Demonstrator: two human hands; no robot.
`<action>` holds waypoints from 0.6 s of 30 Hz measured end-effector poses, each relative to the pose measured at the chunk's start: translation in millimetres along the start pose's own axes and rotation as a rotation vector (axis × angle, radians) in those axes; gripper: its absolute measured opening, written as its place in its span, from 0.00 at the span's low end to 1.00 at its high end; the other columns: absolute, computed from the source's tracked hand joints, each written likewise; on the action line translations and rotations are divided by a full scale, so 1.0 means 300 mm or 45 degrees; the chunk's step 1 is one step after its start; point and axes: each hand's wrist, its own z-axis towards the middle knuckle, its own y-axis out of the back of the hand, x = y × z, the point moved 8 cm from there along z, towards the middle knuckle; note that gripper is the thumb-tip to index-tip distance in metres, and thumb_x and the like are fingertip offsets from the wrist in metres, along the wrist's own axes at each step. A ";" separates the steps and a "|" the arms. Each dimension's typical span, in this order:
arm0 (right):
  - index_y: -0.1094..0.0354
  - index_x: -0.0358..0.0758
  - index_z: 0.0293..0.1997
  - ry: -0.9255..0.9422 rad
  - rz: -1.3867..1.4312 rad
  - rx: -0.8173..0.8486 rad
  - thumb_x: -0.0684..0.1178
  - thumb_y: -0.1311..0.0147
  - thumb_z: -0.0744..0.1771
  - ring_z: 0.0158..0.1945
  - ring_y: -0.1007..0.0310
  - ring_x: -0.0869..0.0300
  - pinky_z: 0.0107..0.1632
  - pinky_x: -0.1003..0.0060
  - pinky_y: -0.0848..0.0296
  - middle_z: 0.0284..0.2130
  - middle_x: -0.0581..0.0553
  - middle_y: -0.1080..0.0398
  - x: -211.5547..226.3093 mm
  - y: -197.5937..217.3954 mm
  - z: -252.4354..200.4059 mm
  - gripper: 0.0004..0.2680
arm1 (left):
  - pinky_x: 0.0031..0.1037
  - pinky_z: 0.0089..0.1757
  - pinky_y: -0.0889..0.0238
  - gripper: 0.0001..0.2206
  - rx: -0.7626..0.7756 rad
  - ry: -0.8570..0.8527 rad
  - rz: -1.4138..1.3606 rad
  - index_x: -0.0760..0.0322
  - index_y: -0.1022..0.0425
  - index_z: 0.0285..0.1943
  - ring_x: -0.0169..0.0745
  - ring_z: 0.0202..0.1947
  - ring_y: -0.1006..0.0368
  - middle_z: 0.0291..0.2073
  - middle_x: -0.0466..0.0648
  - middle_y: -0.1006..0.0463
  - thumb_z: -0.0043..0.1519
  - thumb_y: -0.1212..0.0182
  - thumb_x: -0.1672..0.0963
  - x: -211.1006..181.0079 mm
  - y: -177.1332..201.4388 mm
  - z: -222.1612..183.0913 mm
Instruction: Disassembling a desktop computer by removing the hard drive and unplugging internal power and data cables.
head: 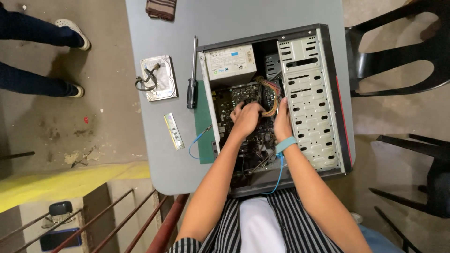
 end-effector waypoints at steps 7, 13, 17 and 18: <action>0.64 0.35 0.79 -0.080 0.051 0.021 0.83 0.59 0.65 0.79 0.64 0.40 0.78 0.47 0.61 0.77 0.31 0.63 0.103 -0.033 -0.060 0.43 | 0.49 0.67 0.89 0.36 0.255 0.481 -0.096 0.63 0.30 0.67 0.54 0.79 0.63 0.74 0.58 0.42 0.66 0.62 0.36 -0.078 0.034 -0.041; 0.56 0.39 0.78 -0.086 0.252 0.119 0.81 0.54 0.64 0.68 0.37 0.36 0.57 0.47 0.26 0.73 0.32 0.52 0.178 -0.043 -0.123 0.41 | 0.56 0.69 0.82 0.52 0.398 0.385 -0.014 0.74 0.61 0.81 0.63 0.79 0.71 0.79 0.65 0.64 0.60 0.58 0.33 -0.283 0.093 -0.149; 0.53 0.50 0.78 -0.227 0.213 0.169 0.86 0.62 0.62 0.69 0.39 0.40 0.56 0.53 0.35 0.71 0.38 0.43 0.141 -0.064 -0.128 0.41 | 0.61 0.69 0.72 0.59 0.452 0.417 0.040 0.82 0.58 0.78 0.70 0.77 0.65 0.77 0.70 0.59 0.54 0.56 0.30 -0.330 0.104 -0.167; 0.53 0.50 0.78 -0.229 0.205 0.169 0.86 0.62 0.62 0.69 0.39 0.40 0.56 0.53 0.35 0.71 0.38 0.43 0.156 -0.064 -0.120 0.41 | 0.61 0.69 0.72 0.59 0.452 0.420 0.031 0.82 0.58 0.78 0.70 0.77 0.65 0.77 0.70 0.59 0.54 0.56 0.30 -0.337 0.105 -0.168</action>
